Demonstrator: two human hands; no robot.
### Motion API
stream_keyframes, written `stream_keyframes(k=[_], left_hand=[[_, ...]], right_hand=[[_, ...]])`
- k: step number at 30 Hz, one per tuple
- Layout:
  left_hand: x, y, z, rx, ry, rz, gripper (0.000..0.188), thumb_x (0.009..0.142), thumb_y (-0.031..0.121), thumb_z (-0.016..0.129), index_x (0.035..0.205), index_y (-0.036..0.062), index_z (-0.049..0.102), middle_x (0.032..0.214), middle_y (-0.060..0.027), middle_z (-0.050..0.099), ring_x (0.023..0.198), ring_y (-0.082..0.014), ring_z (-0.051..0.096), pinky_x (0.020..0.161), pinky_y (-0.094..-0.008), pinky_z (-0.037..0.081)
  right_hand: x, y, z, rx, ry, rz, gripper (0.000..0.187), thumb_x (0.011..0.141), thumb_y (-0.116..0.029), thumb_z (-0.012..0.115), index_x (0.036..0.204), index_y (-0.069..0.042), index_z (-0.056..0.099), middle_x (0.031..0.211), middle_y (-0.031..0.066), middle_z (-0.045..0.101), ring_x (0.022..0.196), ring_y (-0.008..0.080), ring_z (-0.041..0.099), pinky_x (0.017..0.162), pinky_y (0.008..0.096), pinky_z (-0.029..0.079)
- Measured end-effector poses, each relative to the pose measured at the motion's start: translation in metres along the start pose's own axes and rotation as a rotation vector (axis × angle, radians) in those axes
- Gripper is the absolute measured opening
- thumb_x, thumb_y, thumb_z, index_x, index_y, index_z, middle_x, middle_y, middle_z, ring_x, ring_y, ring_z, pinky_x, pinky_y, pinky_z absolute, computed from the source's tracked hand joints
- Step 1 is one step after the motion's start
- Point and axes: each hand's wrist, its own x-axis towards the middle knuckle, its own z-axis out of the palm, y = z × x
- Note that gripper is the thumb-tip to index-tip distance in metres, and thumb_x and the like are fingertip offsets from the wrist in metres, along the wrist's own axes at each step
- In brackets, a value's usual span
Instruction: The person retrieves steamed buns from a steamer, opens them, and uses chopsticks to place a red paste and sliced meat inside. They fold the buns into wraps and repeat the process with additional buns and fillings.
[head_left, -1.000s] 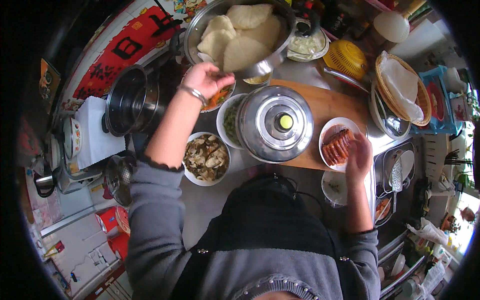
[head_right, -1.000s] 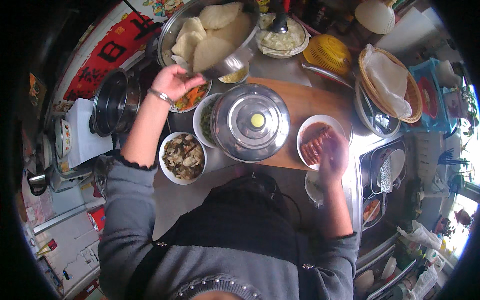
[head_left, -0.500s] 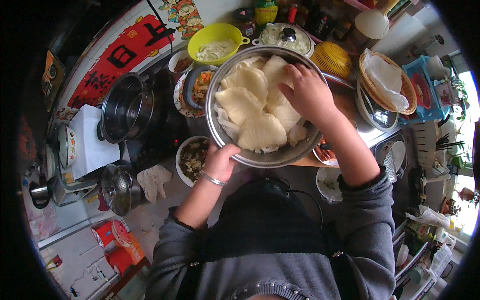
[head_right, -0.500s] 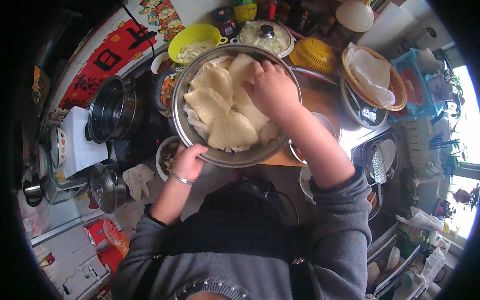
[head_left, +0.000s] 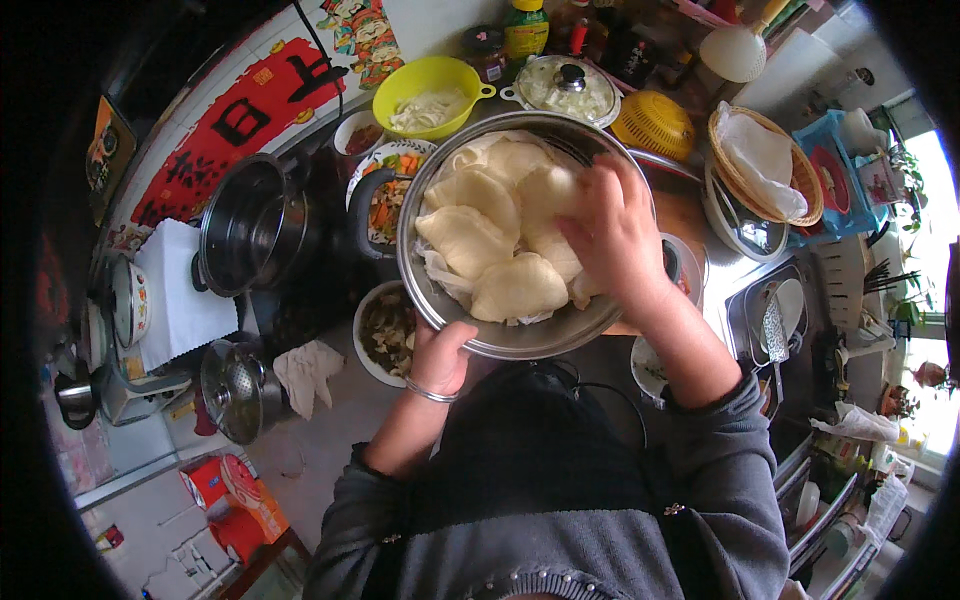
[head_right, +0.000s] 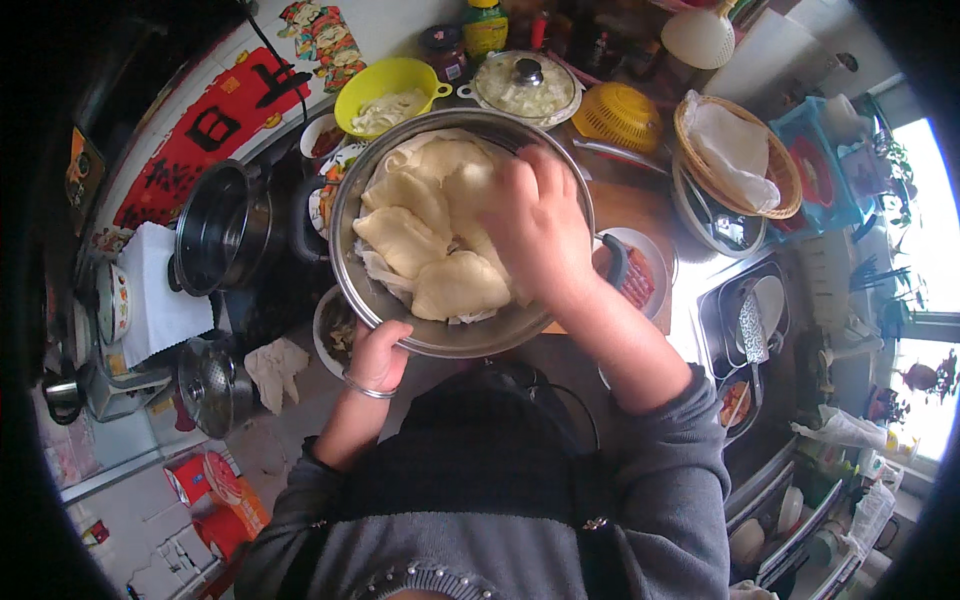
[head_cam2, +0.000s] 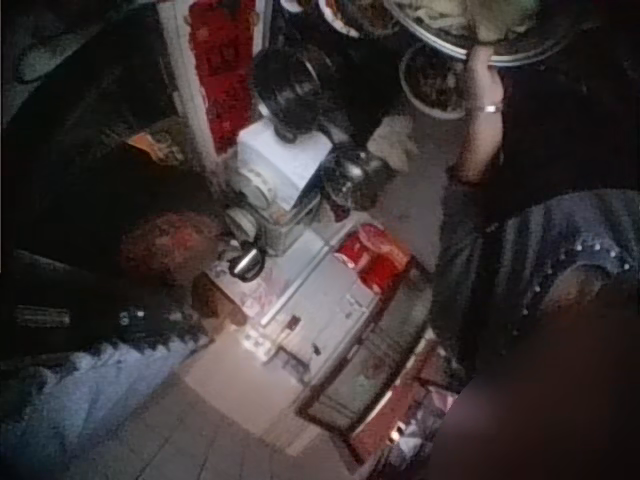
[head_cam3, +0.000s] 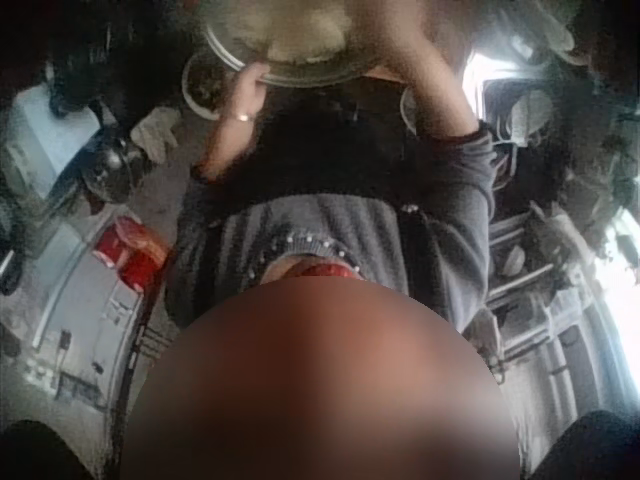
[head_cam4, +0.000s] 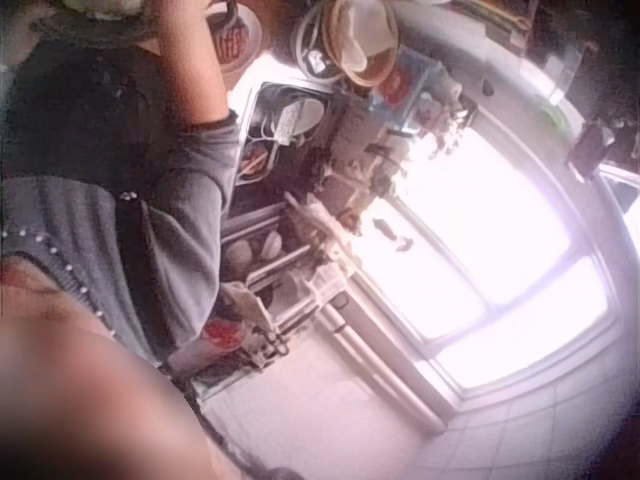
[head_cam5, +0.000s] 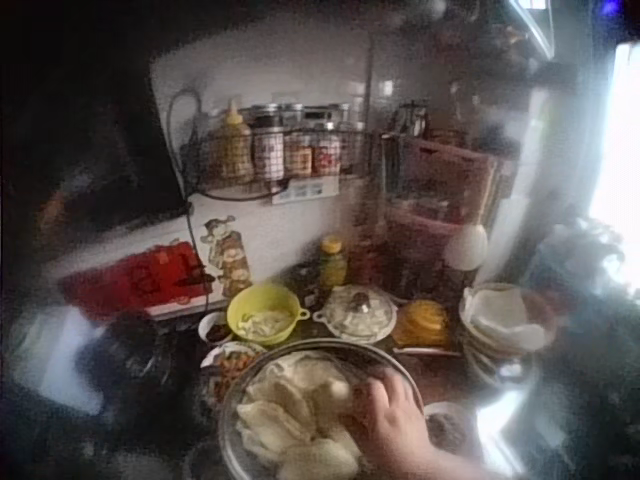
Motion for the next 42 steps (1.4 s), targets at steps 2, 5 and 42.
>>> stream_keyframes(k=[2, 5, 42], left_hand=[[0.0, 0.001, 0.0, 0.017, 0.032, -0.015, 0.067, 0.065, -0.01, 0.05, 0.129, 0.0048, 0.041, 0.125, -0.0068, 0.048, 0.115, -0.024, 0.046, 0.096, -0.0373, 0.04], [0.0, 0.003, -0.001, 0.036, 0.039, 0.003, 0.065, 0.065, -0.01, 0.05, 0.128, 0.0042, 0.043, 0.122, -0.0063, 0.05, 0.113, -0.0228, 0.047, 0.096, -0.0364, 0.04], [-0.033, 0.007, -0.02, 0.053, 0.04, -0.202, 0.057, 0.068, -0.007, 0.05, 0.124, 0.0045, 0.046, 0.119, -0.0074, 0.052, 0.112, -0.0249, 0.049, 0.097, -0.0402, 0.04]], right_hand=[[-0.018, -0.006, -0.006, 0.072, -0.055, -0.055, 0.044, 0.064, -0.013, 0.073, 0.1, -0.004, 0.05, 0.101, 0.0133, 0.057, 0.089, 0.0318, 0.057, 0.077, 0.0388, 0.048], [-0.036, -0.011, -0.024, 0.035, 0.075, -0.373, 0.035, 0.062, -0.014, 0.071, 0.091, -0.007, 0.053, 0.094, 0.0101, 0.062, 0.077, 0.0264, 0.062, 0.067, 0.0348, 0.051], [-0.047, -0.056, -0.016, 0.226, -0.357, 0.168, 0.04, 0.076, -0.034, 0.062, 0.104, -0.005, 0.058, 0.092, 0.0128, 0.057, 0.084, 0.0305, 0.058, 0.069, 0.0396, 0.048]])
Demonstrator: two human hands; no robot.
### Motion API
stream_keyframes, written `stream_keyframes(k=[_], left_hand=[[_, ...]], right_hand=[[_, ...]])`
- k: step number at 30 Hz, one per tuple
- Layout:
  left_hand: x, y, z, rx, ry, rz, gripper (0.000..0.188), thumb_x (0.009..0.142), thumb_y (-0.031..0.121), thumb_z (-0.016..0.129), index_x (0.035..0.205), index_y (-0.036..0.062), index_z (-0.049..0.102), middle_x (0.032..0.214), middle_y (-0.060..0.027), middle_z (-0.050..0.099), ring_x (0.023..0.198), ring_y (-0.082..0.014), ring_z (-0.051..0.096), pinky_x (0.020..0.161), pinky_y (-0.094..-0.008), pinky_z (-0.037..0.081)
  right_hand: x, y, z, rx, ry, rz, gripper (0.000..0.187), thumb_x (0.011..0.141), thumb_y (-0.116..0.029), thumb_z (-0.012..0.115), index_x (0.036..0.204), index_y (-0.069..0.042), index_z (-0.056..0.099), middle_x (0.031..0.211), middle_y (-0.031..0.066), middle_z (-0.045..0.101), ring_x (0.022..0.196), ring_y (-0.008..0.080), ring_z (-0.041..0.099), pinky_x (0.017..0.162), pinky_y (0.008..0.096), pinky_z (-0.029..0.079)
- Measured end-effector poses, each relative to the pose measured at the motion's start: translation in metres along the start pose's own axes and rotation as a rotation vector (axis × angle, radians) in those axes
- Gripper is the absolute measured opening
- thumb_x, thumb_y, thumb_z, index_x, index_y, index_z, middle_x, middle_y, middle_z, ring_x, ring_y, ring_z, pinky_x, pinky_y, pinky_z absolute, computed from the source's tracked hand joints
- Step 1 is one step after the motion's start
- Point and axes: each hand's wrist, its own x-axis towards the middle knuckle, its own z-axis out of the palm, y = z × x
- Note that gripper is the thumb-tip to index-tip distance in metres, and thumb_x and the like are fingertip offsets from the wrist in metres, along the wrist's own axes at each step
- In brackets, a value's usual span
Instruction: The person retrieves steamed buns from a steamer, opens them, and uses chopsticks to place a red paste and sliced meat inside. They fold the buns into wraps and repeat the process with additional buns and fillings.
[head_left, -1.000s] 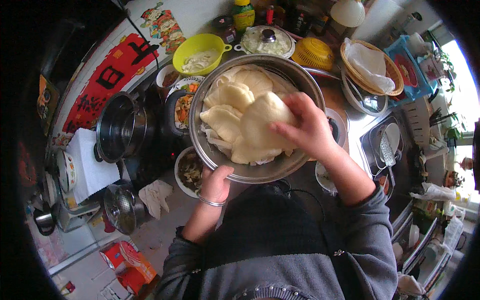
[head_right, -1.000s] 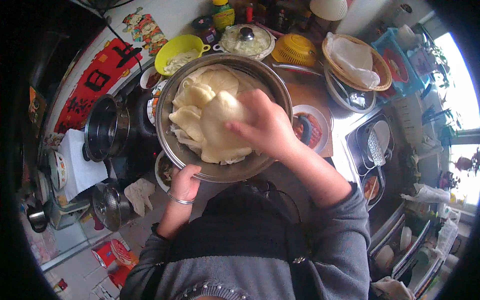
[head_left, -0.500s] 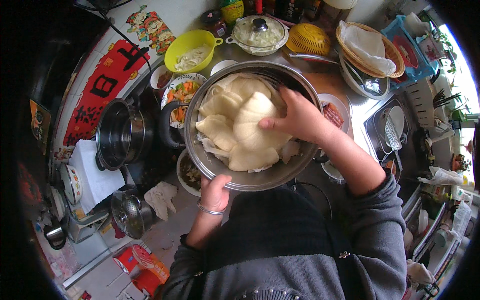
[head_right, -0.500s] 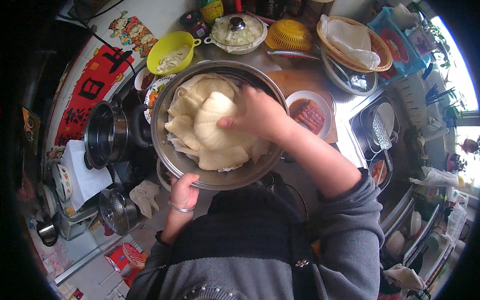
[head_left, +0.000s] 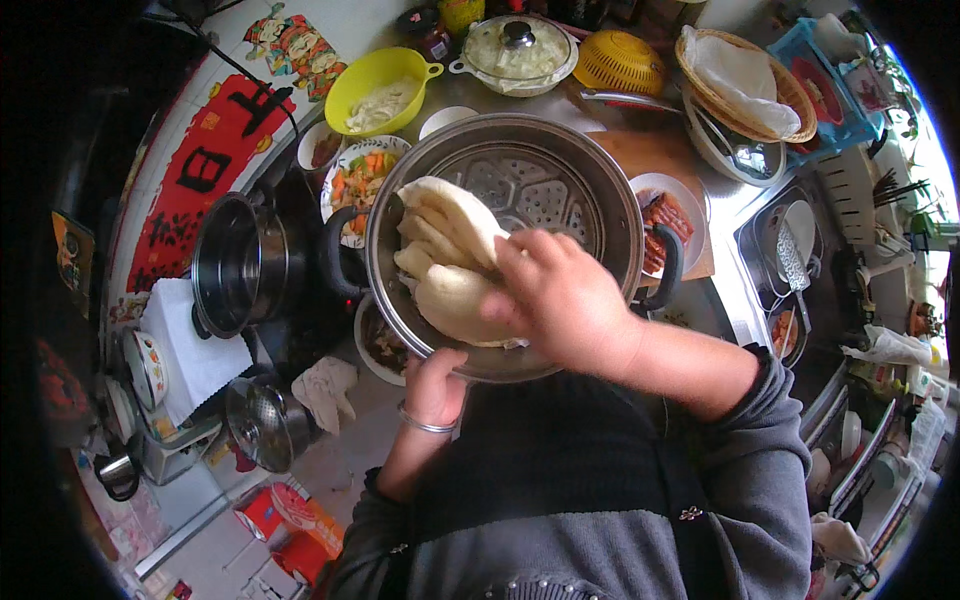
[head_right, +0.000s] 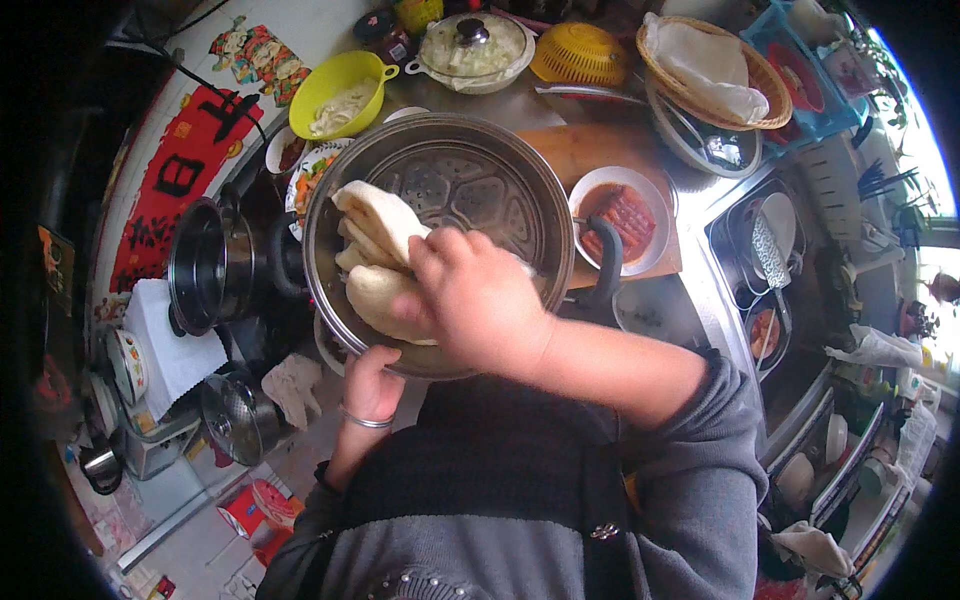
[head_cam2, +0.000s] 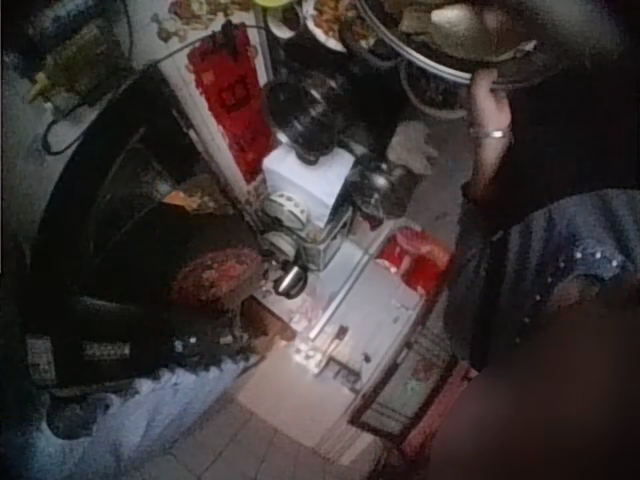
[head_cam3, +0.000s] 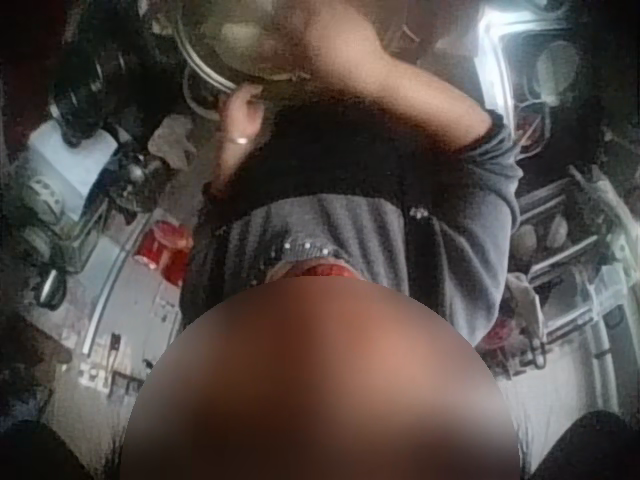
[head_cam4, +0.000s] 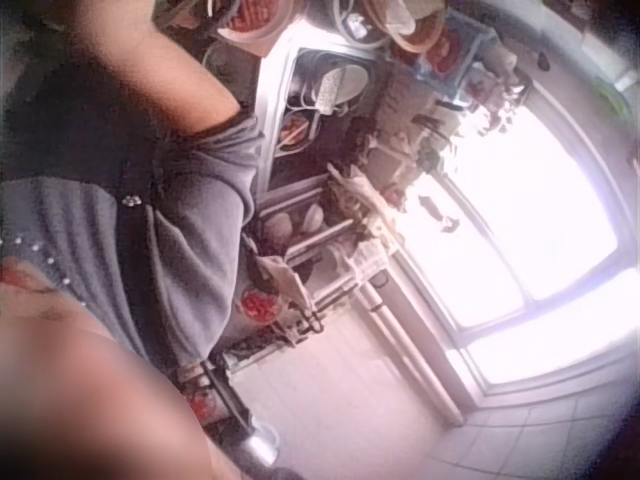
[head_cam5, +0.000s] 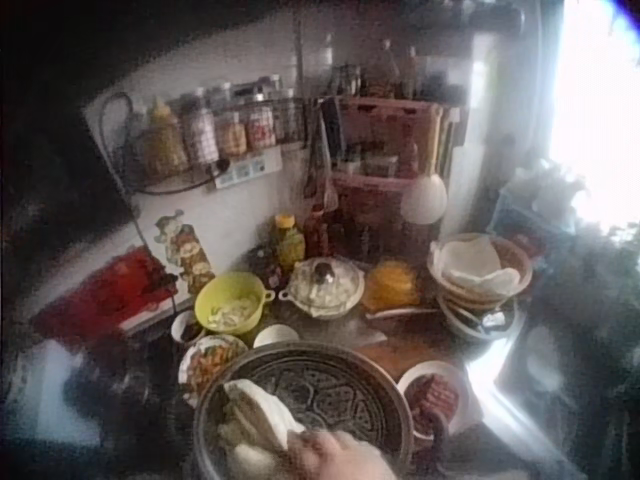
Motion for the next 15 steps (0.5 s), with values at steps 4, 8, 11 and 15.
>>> stream_keyframes(k=[4, 8, 11, 15], left_hand=[[-0.003, 0.0, 0.0, -0.018, 0.033, -0.108, 0.057, 0.069, -0.007, 0.05, 0.124, 0.0045, 0.045, 0.121, -0.0073, 0.051, 0.114, -0.027, 0.048, 0.098, -0.0429, 0.039], [-0.003, -0.004, 0.002, 0.004, -0.002, -0.036, 0.058, 0.069, -0.007, 0.05, 0.125, 0.0039, 0.044, 0.121, -0.0079, 0.051, 0.113, -0.0261, 0.049, 0.097, -0.042, 0.04], [-0.004, -0.006, 0.003, -0.014, -0.022, 0.016, 0.06, 0.068, -0.01, 0.048, 0.126, 0.0039, 0.043, 0.121, -0.0078, 0.05, 0.112, -0.0249, 0.049, 0.096, -0.0406, 0.041], [-0.005, -0.005, 0.002, 0.007, 0.006, 0.01, 0.061, 0.067, -0.011, 0.047, 0.127, 0.0037, 0.042, 0.121, -0.0074, 0.051, 0.111, -0.0242, 0.049, 0.095, -0.0395, 0.042]], right_hand=[[0.042, 0.049, -0.006, 0.75, -0.349, 0.652, 0.024, 0.087, -0.014, 0.048, 0.107, -0.003, 0.057, 0.088, 0.0154, 0.063, 0.073, 0.0304, 0.062, 0.07, 0.0354, 0.051], [0.061, 0.072, 0.021, 0.128, -0.493, 0.344, 0.035, 0.081, -0.02, 0.055, 0.111, -0.001, 0.056, 0.097, 0.0189, 0.063, 0.088, 0.0342, 0.063, 0.078, 0.0384, 0.049], [0.065, 0.075, 0.029, -0.05, -0.476, 0.238, 0.038, 0.079, -0.024, 0.058, 0.11, -0.002, 0.055, 0.105, 0.0203, 0.062, 0.099, 0.0352, 0.06, 0.085, 0.0403, 0.048], [0.07, 0.069, 0.02, -0.152, -0.696, 0.105, 0.043, 0.078, -0.026, 0.06, 0.112, -0.001, 0.049, 0.104, 0.0176, 0.062, 0.1, 0.0331, 0.06, 0.084, 0.0403, 0.048]])
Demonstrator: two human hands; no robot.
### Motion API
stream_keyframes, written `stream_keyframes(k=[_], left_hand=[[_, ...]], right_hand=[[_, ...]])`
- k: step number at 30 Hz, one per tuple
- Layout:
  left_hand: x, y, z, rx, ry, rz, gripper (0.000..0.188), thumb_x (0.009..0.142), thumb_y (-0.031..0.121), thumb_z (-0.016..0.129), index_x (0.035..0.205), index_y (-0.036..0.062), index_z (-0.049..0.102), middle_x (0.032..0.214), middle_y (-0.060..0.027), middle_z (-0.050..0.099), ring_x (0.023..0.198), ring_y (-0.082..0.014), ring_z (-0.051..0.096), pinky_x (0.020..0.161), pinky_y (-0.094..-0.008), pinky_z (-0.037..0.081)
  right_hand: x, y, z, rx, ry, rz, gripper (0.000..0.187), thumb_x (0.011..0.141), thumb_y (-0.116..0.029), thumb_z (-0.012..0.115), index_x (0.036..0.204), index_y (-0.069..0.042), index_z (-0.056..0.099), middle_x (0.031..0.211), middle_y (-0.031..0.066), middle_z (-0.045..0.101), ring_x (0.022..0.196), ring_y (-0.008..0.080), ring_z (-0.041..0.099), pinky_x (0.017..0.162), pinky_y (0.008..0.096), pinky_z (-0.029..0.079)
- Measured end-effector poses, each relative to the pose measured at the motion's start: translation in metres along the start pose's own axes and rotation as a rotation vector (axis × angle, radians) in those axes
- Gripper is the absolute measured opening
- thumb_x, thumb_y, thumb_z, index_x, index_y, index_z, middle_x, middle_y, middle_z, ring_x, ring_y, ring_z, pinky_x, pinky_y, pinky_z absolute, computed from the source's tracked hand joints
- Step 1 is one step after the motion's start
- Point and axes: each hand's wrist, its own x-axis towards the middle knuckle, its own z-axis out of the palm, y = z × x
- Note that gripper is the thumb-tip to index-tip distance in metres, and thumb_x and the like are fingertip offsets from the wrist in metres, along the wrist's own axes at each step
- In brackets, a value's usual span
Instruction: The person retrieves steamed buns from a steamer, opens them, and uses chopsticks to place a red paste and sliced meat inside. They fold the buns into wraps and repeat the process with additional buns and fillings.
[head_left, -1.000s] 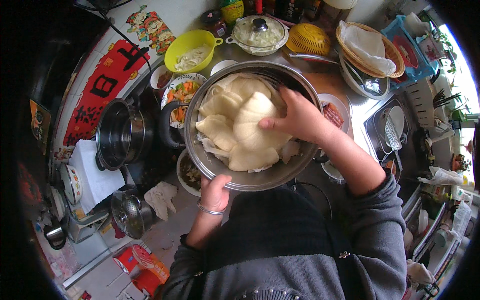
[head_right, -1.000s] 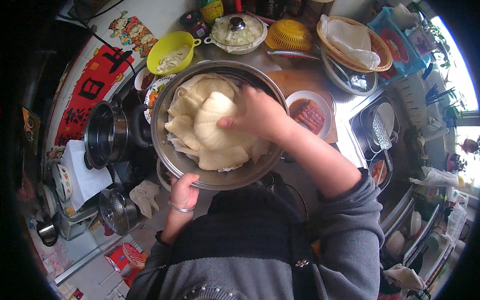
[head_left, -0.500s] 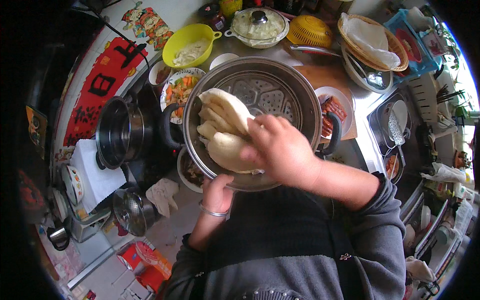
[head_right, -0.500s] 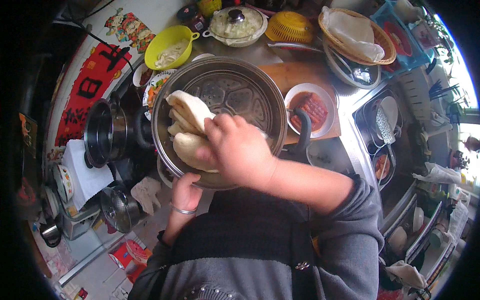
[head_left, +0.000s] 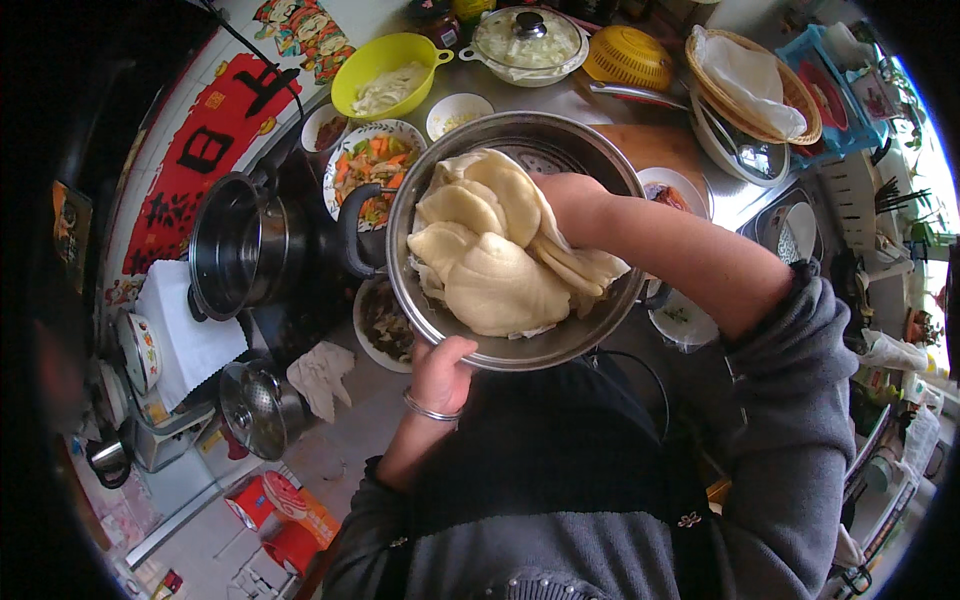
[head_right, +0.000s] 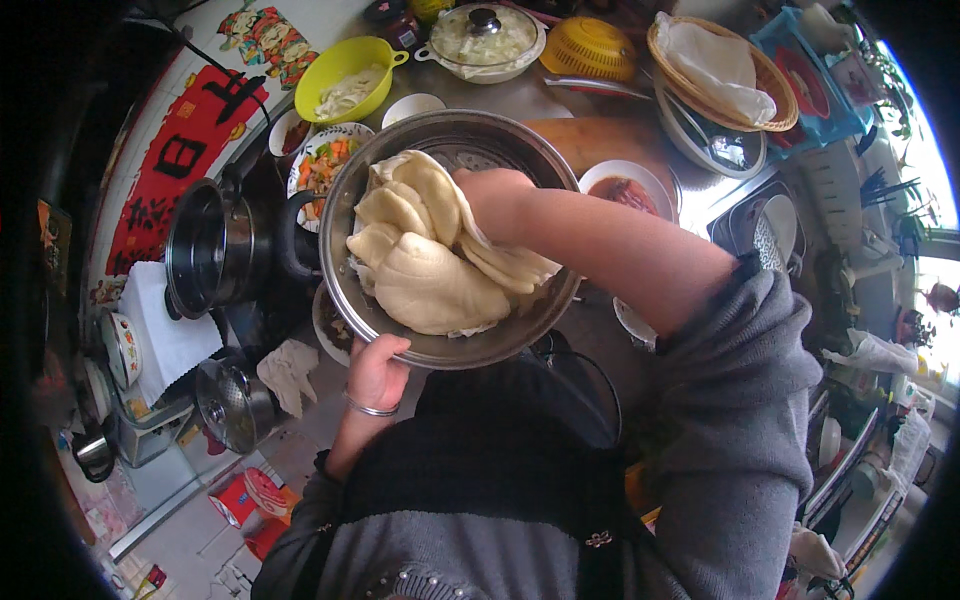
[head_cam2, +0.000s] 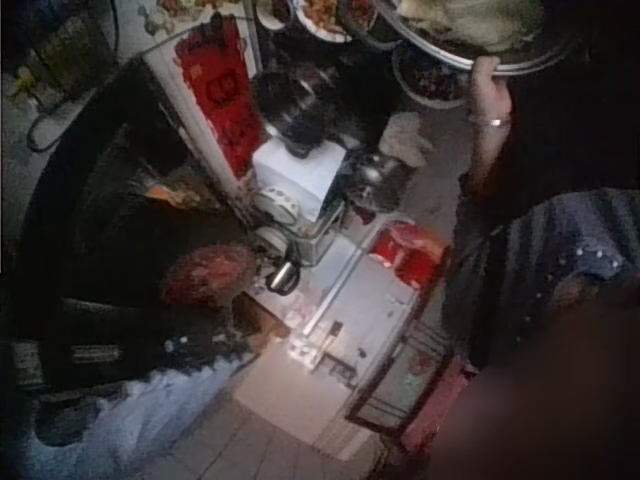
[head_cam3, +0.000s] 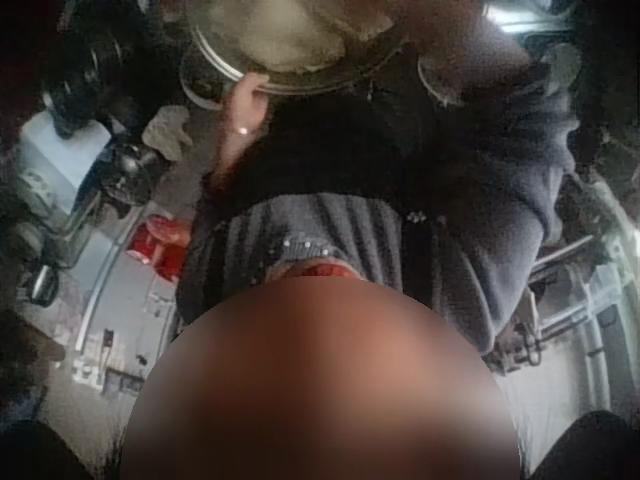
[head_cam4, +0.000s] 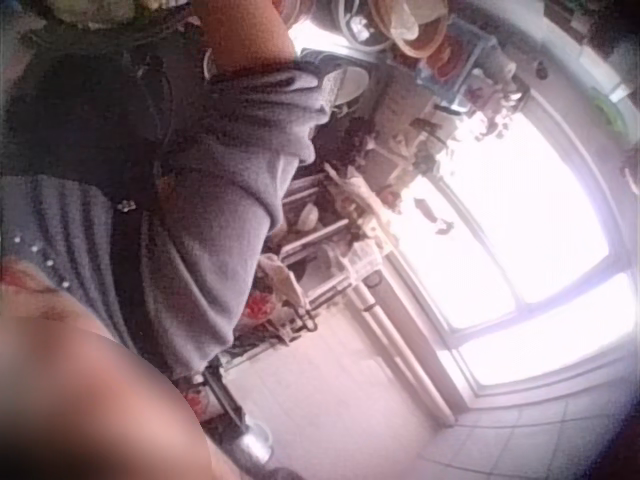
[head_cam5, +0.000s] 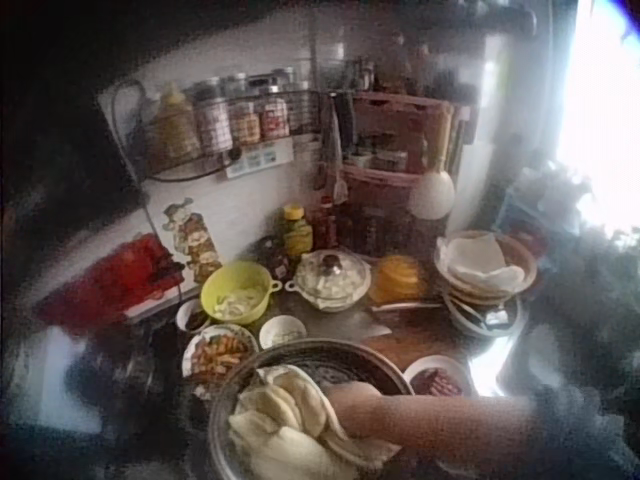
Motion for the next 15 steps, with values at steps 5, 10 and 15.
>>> stream_keyframes(k=[5, 10, 15], left_hand=[[0.0, -0.003, -0.004, -0.007, 0.0, 0.023, 0.062, 0.067, -0.011, 0.047, 0.126, 0.0028, 0.043, 0.119, -0.0075, 0.051, 0.11, -0.0247, 0.05, 0.094, -0.0392, 0.042], [0.003, -0.004, -0.015, -0.015, 0.006, 0.002, 0.059, 0.067, -0.009, 0.047, 0.125, 0.0016, 0.044, 0.117, -0.0083, 0.053, 0.107, -0.0255, 0.052, 0.095, -0.0391, 0.042], [0.006, -0.007, -0.026, 0.009, -0.006, 0.0, 0.058, 0.067, -0.008, 0.048, 0.124, 0.0018, 0.045, 0.117, -0.0084, 0.054, 0.108, -0.0256, 0.052, 0.095, -0.0386, 0.042]], right_hand=[[-0.009, -0.008, 0.002, -0.356, 0.156, -0.072, 0.05, 0.072, -0.021, 0.063, 0.116, -0.004, 0.047, 0.11, 0.0117, 0.054, 0.104, 0.0308, 0.055, 0.085, 0.0406, 0.047], [-0.008, -0.02, 0.011, 0.076, 0.163, -0.022, 0.045, 0.07, -0.021, 0.062, 0.109, -0.001, 0.052, 0.1, 0.0163, 0.058, 0.095, 0.0331, 0.057, 0.08, 0.0405, 0.049], [-0.028, -0.049, 0.005, -0.321, 0.061, -0.169, 0.032, 0.067, -0.017, 0.063, 0.094, 0.001, 0.06, 0.093, 0.0171, 0.061, 0.085, 0.0303, 0.061, 0.072, 0.0383, 0.051]])
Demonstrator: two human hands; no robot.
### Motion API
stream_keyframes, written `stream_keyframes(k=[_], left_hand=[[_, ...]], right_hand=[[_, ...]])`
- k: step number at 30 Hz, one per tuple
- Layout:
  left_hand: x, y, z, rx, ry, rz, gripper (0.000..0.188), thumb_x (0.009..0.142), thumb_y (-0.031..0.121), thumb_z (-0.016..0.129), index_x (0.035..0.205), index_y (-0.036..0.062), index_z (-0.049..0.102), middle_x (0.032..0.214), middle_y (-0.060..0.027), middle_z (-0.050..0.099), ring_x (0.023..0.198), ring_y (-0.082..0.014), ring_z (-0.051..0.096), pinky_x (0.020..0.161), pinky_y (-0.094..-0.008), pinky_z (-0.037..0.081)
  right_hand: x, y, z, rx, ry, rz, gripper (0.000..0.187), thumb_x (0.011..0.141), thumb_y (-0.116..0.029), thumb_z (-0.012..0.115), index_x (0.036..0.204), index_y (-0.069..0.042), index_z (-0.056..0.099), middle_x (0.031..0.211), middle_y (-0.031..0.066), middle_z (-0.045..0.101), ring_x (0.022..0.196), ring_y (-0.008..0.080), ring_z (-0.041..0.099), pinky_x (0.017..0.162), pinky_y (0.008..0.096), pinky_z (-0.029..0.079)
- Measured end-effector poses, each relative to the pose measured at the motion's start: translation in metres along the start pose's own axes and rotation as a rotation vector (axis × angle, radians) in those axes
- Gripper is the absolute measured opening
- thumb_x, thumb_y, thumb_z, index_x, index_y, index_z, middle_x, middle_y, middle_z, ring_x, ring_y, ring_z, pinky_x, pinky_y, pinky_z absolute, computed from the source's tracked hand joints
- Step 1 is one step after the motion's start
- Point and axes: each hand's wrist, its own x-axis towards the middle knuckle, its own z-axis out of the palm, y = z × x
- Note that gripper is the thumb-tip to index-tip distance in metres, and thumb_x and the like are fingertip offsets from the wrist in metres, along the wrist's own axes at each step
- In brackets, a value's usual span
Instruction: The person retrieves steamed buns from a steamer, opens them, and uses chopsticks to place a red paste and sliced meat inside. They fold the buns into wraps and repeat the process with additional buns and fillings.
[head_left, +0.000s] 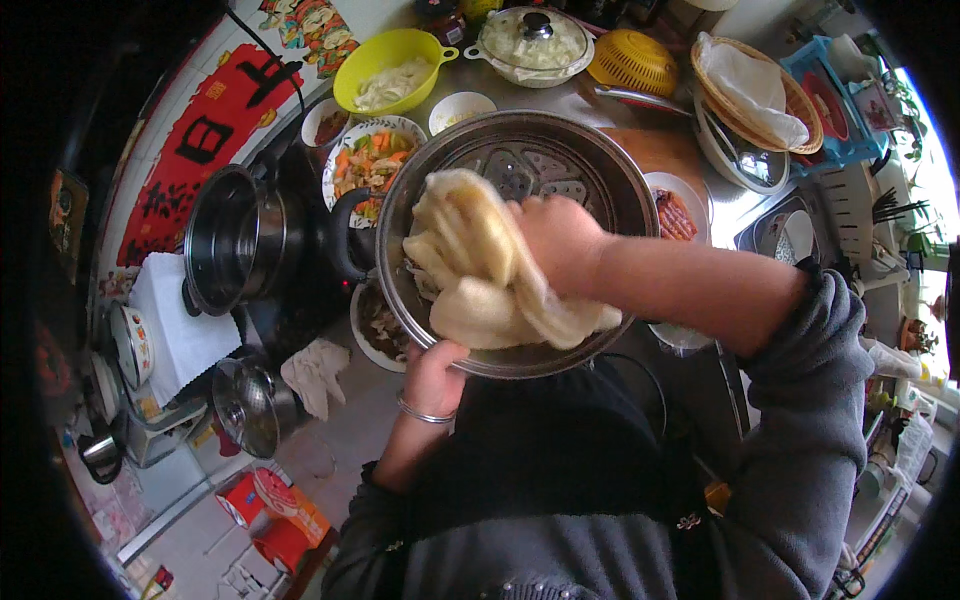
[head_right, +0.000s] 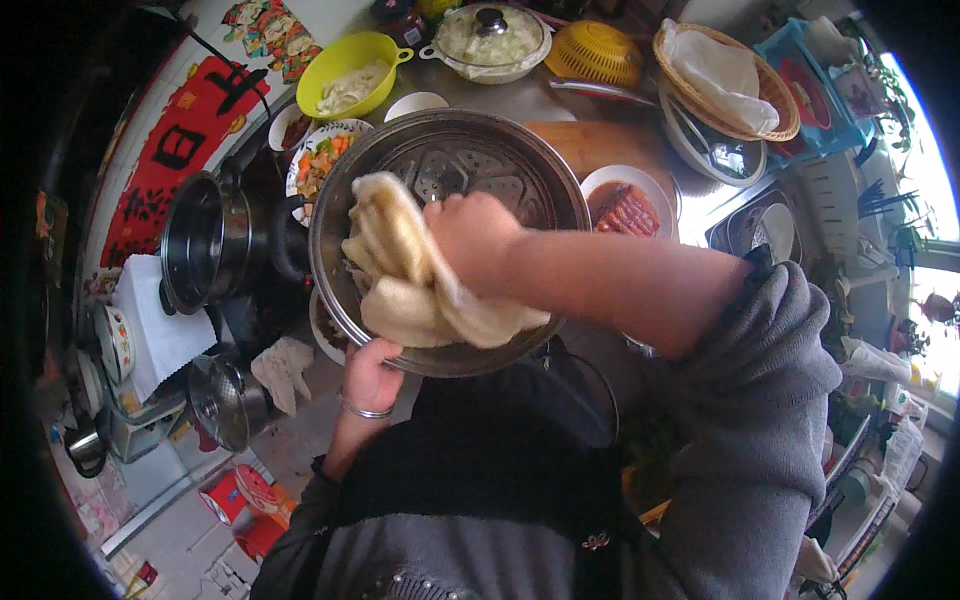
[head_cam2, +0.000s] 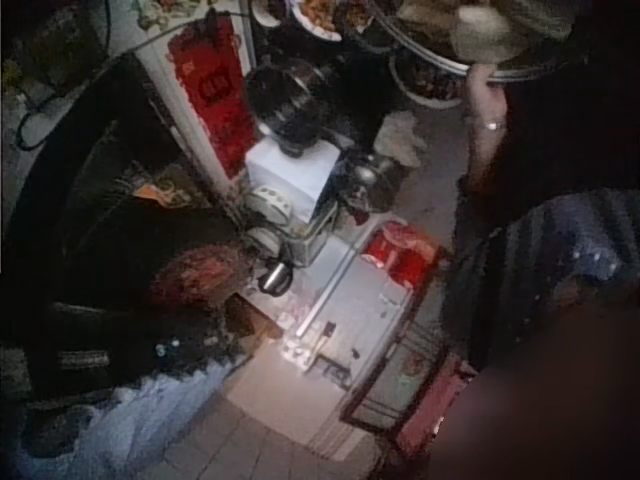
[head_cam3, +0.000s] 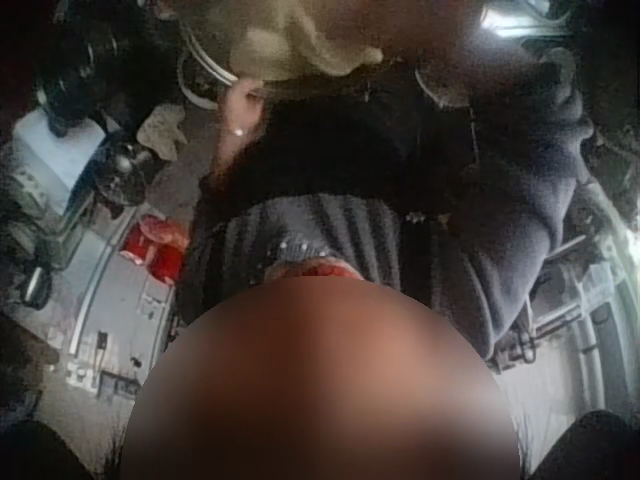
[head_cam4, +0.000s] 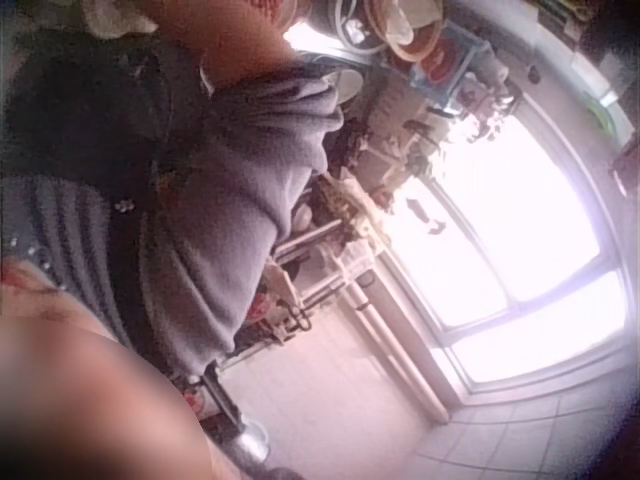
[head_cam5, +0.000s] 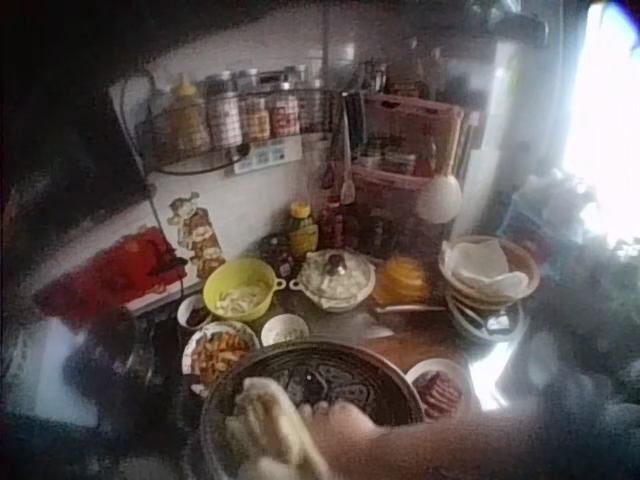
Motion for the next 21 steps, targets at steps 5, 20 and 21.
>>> stream_keyframes(k=[5, 20, 21], left_hand=[[-0.002, -0.004, -0.007, -0.113, -0.024, -0.01, 0.056, 0.065, -0.01, 0.049, 0.119, 0.0037, 0.049, 0.113, -0.0058, 0.054, 0.105, -0.0212, 0.052, 0.092, -0.0344, 0.043], [-0.011, 0.002, -0.019, -0.042, -0.037, -0.083, 0.054, 0.069, -0.004, 0.049, 0.123, -0.0003, 0.046, 0.117, -0.0103, 0.055, 0.109, -0.0266, 0.053, 0.096, -0.0404, 0.041], [-0.011, 0.001, -0.019, 0.0, 0.002, -0.103, 0.054, 0.069, -0.004, 0.049, 0.123, -0.0005, 0.046, 0.117, -0.0109, 0.055, 0.108, -0.0269, 0.053, 0.095, -0.0406, 0.042]], right_hand=[[-0.017, -0.036, 0.0, 0.026, 0.1, 0.049, 0.03, 0.065, -0.018, 0.065, 0.087, 0.0, 0.057, 0.082, 0.0125, 0.061, 0.073, 0.0273, 0.065, 0.059, 0.0336, 0.053], [-0.004, -0.001, 0.018, 0.156, -0.132, 0.026, 0.029, 0.071, -0.014, 0.064, 0.099, -0.01, 0.06, 0.094, 0.0092, 0.065, 0.091, 0.0284, 0.063, 0.071, 0.0355, 0.052], [-0.001, 0.005, 0.015, 0.067, -0.262, -0.083, 0.028, 0.071, -0.012, 0.064, 0.1, -0.011, 0.062, 0.095, 0.0082, 0.065, 0.091, 0.0264, 0.063, 0.068, 0.0348, 0.053]])
